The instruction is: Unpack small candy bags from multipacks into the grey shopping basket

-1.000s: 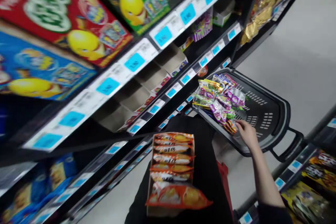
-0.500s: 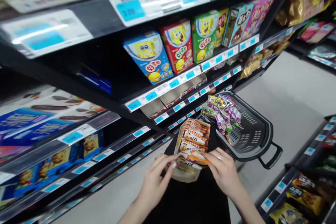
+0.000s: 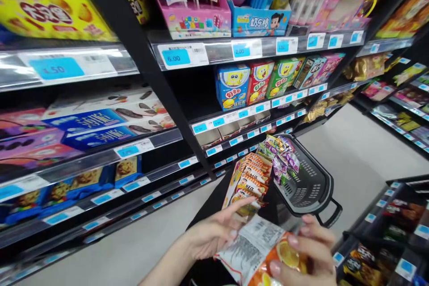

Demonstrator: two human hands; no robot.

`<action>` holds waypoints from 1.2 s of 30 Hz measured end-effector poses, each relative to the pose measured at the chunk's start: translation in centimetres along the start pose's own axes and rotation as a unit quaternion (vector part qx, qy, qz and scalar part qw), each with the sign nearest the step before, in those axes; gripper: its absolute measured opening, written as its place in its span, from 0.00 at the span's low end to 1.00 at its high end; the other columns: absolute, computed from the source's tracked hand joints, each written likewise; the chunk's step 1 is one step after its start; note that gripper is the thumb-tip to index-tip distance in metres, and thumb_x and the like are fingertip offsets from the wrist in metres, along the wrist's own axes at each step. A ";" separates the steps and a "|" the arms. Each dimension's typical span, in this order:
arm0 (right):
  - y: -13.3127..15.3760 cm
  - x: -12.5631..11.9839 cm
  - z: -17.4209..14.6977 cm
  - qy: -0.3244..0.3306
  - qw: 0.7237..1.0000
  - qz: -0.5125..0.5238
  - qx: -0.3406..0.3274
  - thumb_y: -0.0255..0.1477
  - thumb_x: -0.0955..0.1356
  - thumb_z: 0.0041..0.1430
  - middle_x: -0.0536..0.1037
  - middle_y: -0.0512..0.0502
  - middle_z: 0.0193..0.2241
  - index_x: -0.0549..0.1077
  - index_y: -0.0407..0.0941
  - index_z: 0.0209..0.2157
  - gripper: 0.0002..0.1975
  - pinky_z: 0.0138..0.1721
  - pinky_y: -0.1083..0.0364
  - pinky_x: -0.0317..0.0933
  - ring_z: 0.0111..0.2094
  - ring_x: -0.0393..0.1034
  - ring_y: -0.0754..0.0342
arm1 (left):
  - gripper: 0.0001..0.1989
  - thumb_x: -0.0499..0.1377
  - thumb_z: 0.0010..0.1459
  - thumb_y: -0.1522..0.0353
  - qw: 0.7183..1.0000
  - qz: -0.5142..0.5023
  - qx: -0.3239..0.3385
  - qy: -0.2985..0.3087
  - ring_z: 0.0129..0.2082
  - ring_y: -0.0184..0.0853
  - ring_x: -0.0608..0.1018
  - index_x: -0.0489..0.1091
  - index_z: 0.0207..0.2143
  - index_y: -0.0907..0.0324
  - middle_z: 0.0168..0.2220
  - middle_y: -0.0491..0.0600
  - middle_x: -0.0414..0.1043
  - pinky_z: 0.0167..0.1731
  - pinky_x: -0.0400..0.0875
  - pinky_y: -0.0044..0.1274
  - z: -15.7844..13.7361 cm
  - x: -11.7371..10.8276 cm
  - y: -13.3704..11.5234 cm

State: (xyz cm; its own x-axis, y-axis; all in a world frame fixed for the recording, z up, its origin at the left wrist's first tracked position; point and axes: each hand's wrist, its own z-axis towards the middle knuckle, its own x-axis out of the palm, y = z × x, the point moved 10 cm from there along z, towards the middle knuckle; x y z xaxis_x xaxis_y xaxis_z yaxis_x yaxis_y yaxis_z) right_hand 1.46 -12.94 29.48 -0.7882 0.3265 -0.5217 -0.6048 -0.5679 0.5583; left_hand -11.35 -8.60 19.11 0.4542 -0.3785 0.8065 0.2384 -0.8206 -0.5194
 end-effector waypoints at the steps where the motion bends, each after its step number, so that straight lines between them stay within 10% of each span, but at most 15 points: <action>1: -0.4 -0.2 -0.7 0.000 1.000 -0.002 0.003 0.33 0.76 0.46 0.74 0.52 0.30 0.77 0.68 0.34 0.15 0.42 0.46 0.67 0.37 0.67 0.49 | 0.46 0.68 0.43 0.70 1.000 -0.015 0.006 0.002 0.39 0.38 0.78 0.51 0.63 0.56 0.43 0.54 0.73 0.34 0.68 0.22 -0.1 0.0 0.2; 9: -4.0 -0.5 -4.0 0.073 0.949 0.185 0.245 0.35 0.65 0.61 0.61 0.40 0.61 0.71 0.53 0.52 0.17 0.43 0.47 0.71 0.53 0.68 0.40 | 0.25 0.71 0.42 0.70 0.980 0.101 0.152 -0.084 0.38 0.33 0.73 0.70 0.44 0.57 0.39 0.47 0.72 0.38 0.65 0.22 -1.1 -1.0 -0.5; 13: -3.6 -0.7 -4.3 0.049 0.909 0.321 0.260 0.40 0.62 0.62 0.76 0.38 0.49 0.69 0.50 0.55 0.22 0.36 0.49 0.74 0.43 0.76 0.41 | 0.23 0.70 0.44 0.70 0.964 0.147 0.203 -0.085 0.38 0.32 0.73 0.70 0.44 0.56 0.39 0.47 0.72 0.38 0.66 0.21 -1.5 -0.2 -1.4; 19: -4.1 -2.0 -4.0 -0.016 0.950 0.123 0.287 0.27 0.75 0.47 0.83 0.43 0.35 0.79 0.50 0.42 0.17 0.30 0.57 0.74 0.31 0.79 0.48 | 0.18 0.72 0.40 0.72 0.953 0.187 0.185 -0.153 0.35 0.35 0.76 0.77 0.37 0.58 0.39 0.50 0.72 0.34 0.71 0.23 -1.6 -0.6 -1.4; 28: -1.3 -3.1 -2.7 -0.089 0.975 0.087 0.186 0.19 0.72 0.50 0.81 0.51 0.25 0.79 0.52 0.39 0.17 0.22 0.61 0.68 0.23 0.74 0.56 | 0.12 0.66 0.50 0.71 0.737 0.505 0.411 -0.181 0.37 0.38 0.79 0.79 0.40 0.52 0.40 0.53 0.77 0.36 0.75 0.24 -5.0 4.0 -5.6; 36: -1.0 -2.4 -3.0 -0.098 0.977 0.007 0.187 0.20 0.67 0.57 0.75 0.50 0.27 0.74 0.48 0.35 0.09 0.26 0.61 0.64 0.27 0.71 0.57 | 0.09 0.64 0.53 0.73 0.663 0.553 0.465 -0.198 0.34 0.36 0.80 0.79 0.37 0.55 0.38 0.54 0.77 0.32 0.75 0.21 -5.8 5.6 -5.7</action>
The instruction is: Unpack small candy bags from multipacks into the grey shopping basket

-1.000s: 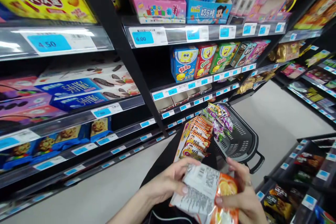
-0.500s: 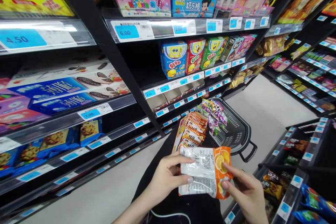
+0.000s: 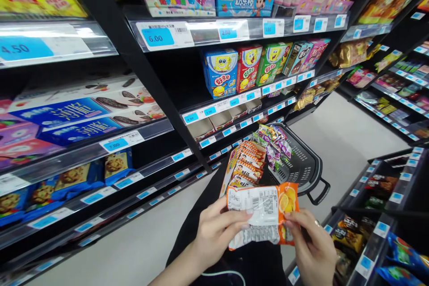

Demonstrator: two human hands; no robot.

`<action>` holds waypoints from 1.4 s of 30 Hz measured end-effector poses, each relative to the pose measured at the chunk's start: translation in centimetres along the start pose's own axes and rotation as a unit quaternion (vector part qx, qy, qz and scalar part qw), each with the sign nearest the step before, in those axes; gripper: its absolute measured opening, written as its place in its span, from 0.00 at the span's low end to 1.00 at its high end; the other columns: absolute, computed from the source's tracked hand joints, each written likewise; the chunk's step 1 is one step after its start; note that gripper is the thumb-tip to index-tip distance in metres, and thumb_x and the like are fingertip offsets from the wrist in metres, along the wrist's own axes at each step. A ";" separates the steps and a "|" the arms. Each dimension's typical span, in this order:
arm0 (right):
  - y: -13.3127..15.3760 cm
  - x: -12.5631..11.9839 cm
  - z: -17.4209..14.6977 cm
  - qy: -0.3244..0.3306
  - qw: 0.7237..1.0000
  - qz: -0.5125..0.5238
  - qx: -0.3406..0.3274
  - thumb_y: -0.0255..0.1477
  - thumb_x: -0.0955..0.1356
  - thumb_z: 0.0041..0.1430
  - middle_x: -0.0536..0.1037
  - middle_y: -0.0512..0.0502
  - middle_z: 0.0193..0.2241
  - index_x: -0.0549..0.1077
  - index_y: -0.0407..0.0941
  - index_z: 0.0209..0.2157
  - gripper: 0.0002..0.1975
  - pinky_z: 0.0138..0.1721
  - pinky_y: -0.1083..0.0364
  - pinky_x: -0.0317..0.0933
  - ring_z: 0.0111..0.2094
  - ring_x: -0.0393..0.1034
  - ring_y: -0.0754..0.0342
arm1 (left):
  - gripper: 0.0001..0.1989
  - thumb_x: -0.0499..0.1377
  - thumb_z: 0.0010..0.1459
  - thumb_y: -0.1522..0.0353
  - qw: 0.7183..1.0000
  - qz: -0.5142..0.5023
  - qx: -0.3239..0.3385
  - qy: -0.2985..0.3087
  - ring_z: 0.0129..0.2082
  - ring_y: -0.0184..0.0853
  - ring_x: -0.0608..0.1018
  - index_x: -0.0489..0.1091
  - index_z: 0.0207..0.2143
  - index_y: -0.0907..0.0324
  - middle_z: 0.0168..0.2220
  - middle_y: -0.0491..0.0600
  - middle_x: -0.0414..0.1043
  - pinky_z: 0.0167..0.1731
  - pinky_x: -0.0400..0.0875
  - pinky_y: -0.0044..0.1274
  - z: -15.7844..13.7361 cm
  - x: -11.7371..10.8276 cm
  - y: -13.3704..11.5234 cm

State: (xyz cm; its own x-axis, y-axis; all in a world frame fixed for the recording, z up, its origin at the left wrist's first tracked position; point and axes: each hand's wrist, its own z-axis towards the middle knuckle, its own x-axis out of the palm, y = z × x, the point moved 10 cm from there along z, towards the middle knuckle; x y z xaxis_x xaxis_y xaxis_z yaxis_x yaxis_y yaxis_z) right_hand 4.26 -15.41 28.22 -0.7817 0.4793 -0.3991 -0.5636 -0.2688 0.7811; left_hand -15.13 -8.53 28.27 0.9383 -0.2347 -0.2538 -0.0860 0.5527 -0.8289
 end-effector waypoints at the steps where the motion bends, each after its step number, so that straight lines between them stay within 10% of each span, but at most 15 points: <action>1: -0.1 0.1 0.1 0.002 1.000 -0.008 0.006 0.20 0.66 0.58 0.74 0.50 0.27 0.74 0.47 0.34 0.08 0.27 0.61 0.64 0.28 0.70 0.57 | 0.09 0.64 0.53 0.73 1.000 0.006 -0.004 -0.005 0.34 0.36 0.80 0.79 0.37 0.56 0.38 0.53 0.77 0.31 0.75 0.21 0.0 0.0 0.0; 16: -1.4 2.1 0.7 0.046 0.995 0.008 0.083 0.26 0.62 0.62 0.67 0.53 0.24 0.66 0.47 0.29 0.07 0.25 0.61 0.58 0.25 0.63 0.58 | 0.16 0.59 0.56 0.63 0.952 -0.109 -0.284 -0.040 0.26 0.31 0.68 0.68 0.19 0.62 0.25 0.46 0.64 0.26 0.61 0.20 -0.5 0.6 4.5; 27: -3.8 1.8 0.3 0.112 0.973 0.128 0.154 0.30 0.66 0.61 0.71 0.53 0.24 0.70 0.48 0.32 0.03 0.27 0.63 0.59 0.26 0.64 0.59 | 0.09 0.55 0.60 0.67 0.962 -0.006 -0.235 0.141 0.23 0.28 0.66 0.72 0.31 0.60 0.25 0.44 0.70 0.25 0.59 0.19 -1.3 1.2 4.7; 33: -6.5 4.0 -1.0 0.096 0.909 0.307 0.266 0.33 0.68 0.58 0.69 0.53 0.24 0.70 0.48 0.30 0.05 0.25 0.63 0.57 0.25 0.61 0.59 | 0.11 0.62 0.54 0.62 0.959 -0.077 -0.251 0.108 0.21 0.28 0.66 0.72 0.25 0.61 0.20 0.44 0.68 0.23 0.59 0.19 -1.3 0.8 5.7; 38: -7.0 4.7 -1.4 0.085 0.878 0.361 0.301 0.34 0.69 0.57 0.69 0.53 0.25 0.70 0.48 0.30 0.05 0.25 0.64 0.55 0.24 0.60 0.60 | 0.20 0.71 0.39 0.57 0.876 -0.297 -0.372 0.074 0.19 0.26 0.67 0.69 0.24 0.63 0.19 0.44 0.67 0.20 0.62 0.18 -2.6 2.4 7.8; 42: -6.7 4.0 -1.1 0.141 0.897 0.311 0.279 0.33 0.68 0.59 0.70 0.53 0.26 0.71 0.49 0.31 0.04 0.27 0.64 0.57 0.26 0.61 0.60 | 0.16 0.63 0.53 0.62 0.848 -0.285 -0.404 0.191 0.26 0.31 0.75 0.68 0.42 0.59 0.29 0.47 0.73 0.24 0.71 0.21 -3.6 3.6 6.3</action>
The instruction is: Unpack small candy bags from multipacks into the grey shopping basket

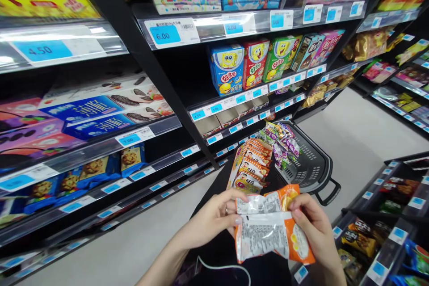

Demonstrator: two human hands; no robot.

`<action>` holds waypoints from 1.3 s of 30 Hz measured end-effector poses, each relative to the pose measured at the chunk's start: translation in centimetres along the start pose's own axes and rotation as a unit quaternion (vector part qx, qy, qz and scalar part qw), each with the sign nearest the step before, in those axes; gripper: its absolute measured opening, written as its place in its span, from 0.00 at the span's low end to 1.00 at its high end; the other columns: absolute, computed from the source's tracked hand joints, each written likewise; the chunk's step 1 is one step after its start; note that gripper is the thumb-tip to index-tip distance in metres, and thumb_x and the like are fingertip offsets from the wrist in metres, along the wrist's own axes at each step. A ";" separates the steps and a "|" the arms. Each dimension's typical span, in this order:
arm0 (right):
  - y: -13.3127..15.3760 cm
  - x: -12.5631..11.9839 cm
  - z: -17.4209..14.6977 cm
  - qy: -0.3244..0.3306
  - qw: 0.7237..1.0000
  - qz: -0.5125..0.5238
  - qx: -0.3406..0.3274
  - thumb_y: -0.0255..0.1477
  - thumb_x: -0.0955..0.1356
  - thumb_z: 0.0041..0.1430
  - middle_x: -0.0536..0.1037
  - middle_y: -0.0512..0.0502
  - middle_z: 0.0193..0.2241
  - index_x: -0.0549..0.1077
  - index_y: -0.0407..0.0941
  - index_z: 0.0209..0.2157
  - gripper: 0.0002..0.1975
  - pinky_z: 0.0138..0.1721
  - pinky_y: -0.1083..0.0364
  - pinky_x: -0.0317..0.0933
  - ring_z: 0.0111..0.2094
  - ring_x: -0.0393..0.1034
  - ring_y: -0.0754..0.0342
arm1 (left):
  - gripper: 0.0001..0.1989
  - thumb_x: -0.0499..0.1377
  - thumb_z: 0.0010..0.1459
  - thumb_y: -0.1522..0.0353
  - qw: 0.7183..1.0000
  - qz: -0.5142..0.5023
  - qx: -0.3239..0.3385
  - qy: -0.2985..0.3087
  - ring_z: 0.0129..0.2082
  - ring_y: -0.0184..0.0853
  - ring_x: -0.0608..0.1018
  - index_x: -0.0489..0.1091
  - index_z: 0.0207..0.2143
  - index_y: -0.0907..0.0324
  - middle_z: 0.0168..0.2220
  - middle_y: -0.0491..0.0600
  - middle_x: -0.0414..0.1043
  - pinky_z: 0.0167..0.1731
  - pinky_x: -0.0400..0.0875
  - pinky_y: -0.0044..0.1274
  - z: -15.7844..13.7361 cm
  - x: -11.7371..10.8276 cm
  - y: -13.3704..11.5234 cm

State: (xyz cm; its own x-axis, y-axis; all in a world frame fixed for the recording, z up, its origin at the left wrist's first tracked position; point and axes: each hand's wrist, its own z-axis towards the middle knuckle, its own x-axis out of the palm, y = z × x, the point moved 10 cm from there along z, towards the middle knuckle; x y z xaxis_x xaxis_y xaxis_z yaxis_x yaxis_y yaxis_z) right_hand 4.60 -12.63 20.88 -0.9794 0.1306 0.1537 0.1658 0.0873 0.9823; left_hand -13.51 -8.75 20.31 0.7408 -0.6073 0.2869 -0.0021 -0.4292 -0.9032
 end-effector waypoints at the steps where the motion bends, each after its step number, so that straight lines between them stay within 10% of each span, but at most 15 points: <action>1: 0.2 0.2 0.0 0.023 0.999 -0.024 0.000 0.33 0.68 0.59 0.71 0.53 0.26 0.71 0.49 0.31 0.04 0.28 0.64 0.57 0.27 0.62 0.60 | 0.14 0.59 0.57 0.64 0.998 0.067 0.011 -0.007 0.29 0.33 0.76 0.68 0.46 0.56 0.34 0.49 0.74 0.28 0.72 0.22 -0.4 -0.1 -0.5; 7: 0.8 -0.1 0.2 0.047 0.996 -0.072 -0.014 0.34 0.65 0.62 0.70 0.54 0.26 0.71 0.50 0.32 0.05 0.27 0.65 0.57 0.27 0.62 0.60 | 0.12 0.53 0.61 0.70 0.912 0.361 0.181 -0.073 0.34 0.33 0.75 0.72 0.44 0.52 0.36 0.48 0.76 0.38 0.70 0.22 -2.7 0.0 -4.6; 12: 1.1 0.0 -0.1 0.032 0.988 -0.135 -0.065 0.33 0.66 0.61 0.72 0.54 0.25 0.72 0.50 0.31 0.05 0.28 0.65 0.58 0.26 0.64 0.60 | 0.06 0.56 0.61 0.64 0.981 0.064 0.177 -0.053 0.15 0.23 0.66 0.68 0.35 0.58 0.21 0.42 0.68 0.17 0.62 0.14 -2.3 -0.5 -3.5; 16: 1.6 0.2 -0.3 0.009 0.988 -0.134 -0.081 0.31 0.68 0.59 0.76 0.54 0.25 0.75 0.50 0.30 0.04 0.31 0.65 0.59 0.28 0.67 0.60 | 0.14 0.63 0.53 0.60 0.969 -0.176 0.167 -0.046 0.10 0.17 0.49 0.65 0.27 0.60 0.15 0.37 0.57 0.11 0.44 0.11 -1.1 -0.5 -2.5; 19: 1.5 0.4 -0.4 0.008 0.997 -0.058 -0.057 0.33 0.69 0.57 0.77 0.53 0.24 0.77 0.50 0.28 0.06 0.29 0.65 0.60 0.26 0.69 0.60 | 0.18 0.65 0.50 0.58 0.969 -0.195 0.130 -0.072 0.12 0.20 0.57 0.66 0.21 0.63 0.15 0.41 0.60 0.13 0.51 0.13 -0.7 -0.9 -1.8; 27: 0.1 0.6 -1.7 0.038 0.988 0.145 0.039 0.38 0.76 0.39 0.83 0.41 0.35 0.81 0.51 0.38 0.20 0.32 0.52 0.72 0.32 0.78 0.44 | 0.11 0.65 0.51 0.63 0.988 0.024 0.136 -0.064 0.22 0.31 0.73 0.77 0.33 0.61 0.25 0.51 0.76 0.22 0.63 0.18 -2.0 -1.8 -3.9; 35: -0.6 -0.7 -0.6 -0.061 0.992 -0.070 0.089 0.39 0.72 0.51 0.71 0.51 0.10 0.80 0.44 0.20 0.14 0.17 0.60 0.63 0.14 0.65 0.57 | 0.15 0.56 0.59 0.65 0.874 0.341 0.235 -0.255 0.17 0.29 0.66 0.71 0.20 0.58 0.13 0.43 0.64 0.23 0.60 0.21 -2.5 -2.8 -8.2; 39: -0.6 -0.3 -0.8 -0.031 0.994 -0.009 0.103 0.36 0.71 0.53 0.82 0.46 0.31 0.81 0.47 0.34 0.10 0.34 0.55 0.69 0.32 0.75 0.50 | 0.21 0.56 0.56 0.57 0.931 0.251 0.108 -0.241 0.16 0.26 0.58 0.62 0.16 0.60 0.14 0.40 0.56 0.18 0.51 0.19 -1.2 -3.3 -5.5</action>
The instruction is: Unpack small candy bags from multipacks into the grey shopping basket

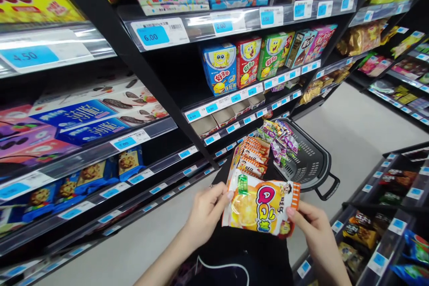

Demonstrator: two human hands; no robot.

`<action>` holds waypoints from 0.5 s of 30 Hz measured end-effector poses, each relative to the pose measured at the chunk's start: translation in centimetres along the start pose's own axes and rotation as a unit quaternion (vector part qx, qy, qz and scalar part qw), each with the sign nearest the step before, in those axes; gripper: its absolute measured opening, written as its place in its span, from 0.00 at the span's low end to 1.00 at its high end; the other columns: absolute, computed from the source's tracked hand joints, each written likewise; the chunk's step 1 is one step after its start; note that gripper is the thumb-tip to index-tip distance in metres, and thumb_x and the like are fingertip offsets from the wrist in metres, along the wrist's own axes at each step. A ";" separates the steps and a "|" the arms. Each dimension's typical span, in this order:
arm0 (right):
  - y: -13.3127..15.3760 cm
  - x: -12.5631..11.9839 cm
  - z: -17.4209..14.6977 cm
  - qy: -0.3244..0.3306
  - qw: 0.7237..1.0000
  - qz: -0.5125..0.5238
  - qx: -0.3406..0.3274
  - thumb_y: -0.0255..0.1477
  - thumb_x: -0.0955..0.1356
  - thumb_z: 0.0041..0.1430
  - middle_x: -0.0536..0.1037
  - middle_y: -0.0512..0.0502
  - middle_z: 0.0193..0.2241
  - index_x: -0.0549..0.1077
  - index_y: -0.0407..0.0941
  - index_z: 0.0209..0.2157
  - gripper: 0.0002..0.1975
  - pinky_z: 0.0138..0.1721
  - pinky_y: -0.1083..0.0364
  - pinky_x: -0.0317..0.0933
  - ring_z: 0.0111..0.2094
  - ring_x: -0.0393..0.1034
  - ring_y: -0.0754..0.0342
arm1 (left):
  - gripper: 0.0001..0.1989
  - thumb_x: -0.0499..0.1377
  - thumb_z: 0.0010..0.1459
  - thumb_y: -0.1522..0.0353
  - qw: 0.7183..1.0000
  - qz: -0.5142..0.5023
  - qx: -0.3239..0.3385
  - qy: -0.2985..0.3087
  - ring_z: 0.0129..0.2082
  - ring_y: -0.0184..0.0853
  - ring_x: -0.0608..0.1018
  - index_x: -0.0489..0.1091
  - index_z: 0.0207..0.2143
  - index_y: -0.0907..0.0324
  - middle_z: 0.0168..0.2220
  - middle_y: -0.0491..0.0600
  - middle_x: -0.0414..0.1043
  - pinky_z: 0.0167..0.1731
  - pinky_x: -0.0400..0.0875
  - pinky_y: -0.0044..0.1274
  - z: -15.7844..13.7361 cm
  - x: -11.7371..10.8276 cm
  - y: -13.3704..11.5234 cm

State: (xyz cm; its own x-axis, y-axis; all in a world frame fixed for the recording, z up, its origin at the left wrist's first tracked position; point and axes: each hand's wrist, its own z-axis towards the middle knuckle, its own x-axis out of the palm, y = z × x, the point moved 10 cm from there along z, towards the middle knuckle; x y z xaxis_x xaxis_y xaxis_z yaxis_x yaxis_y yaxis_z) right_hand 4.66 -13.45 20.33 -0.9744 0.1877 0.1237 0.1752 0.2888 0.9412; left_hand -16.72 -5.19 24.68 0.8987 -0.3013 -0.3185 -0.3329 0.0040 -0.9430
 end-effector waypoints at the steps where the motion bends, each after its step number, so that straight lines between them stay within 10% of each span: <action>1: -0.3 0.2 -0.1 0.010 0.999 0.034 0.012 0.36 0.71 0.53 0.82 0.45 0.34 0.81 0.47 0.37 0.11 0.35 0.54 0.70 0.33 0.75 0.49 | 0.22 0.57 0.55 0.54 0.997 -0.048 -0.048 0.027 0.15 0.25 0.55 0.61 0.16 0.60 0.13 0.39 0.53 0.16 0.48 0.19 0.0 0.8 1.0; 9: -1.7 0.6 -0.1 0.020 0.989 0.142 0.043 0.37 0.70 0.54 0.82 0.41 0.37 0.79 0.47 0.41 0.14 0.34 0.50 0.70 0.32 0.76 0.46 | 0.25 0.63 0.46 0.50 0.956 -0.233 -0.168 0.066 0.12 0.21 0.48 0.60 0.16 0.60 0.08 0.35 0.49 0.15 0.43 0.17 -0.2 3.4 3.4; 15: 2.7 -1.5 -1.1 -0.049 0.978 -0.154 -0.134 0.34 0.70 0.55 0.82 0.48 0.25 0.82 0.49 0.32 0.08 0.26 0.57 0.67 0.25 0.75 0.49 | 0.18 0.60 0.53 0.55 0.980 -0.154 -0.113 0.062 0.13 0.28 0.67 0.71 0.23 0.61 0.12 0.44 0.68 0.18 0.61 0.19 -0.2 1.6 2.0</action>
State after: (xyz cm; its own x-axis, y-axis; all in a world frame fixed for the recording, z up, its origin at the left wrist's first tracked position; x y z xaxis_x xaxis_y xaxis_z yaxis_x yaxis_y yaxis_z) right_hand 6.45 -14.00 23.01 -0.9550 0.2225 -0.1962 -0.1797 0.0922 0.9794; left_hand -15.98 -5.86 22.34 0.9295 -0.3687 0.0045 -0.1192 -0.3119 -0.9426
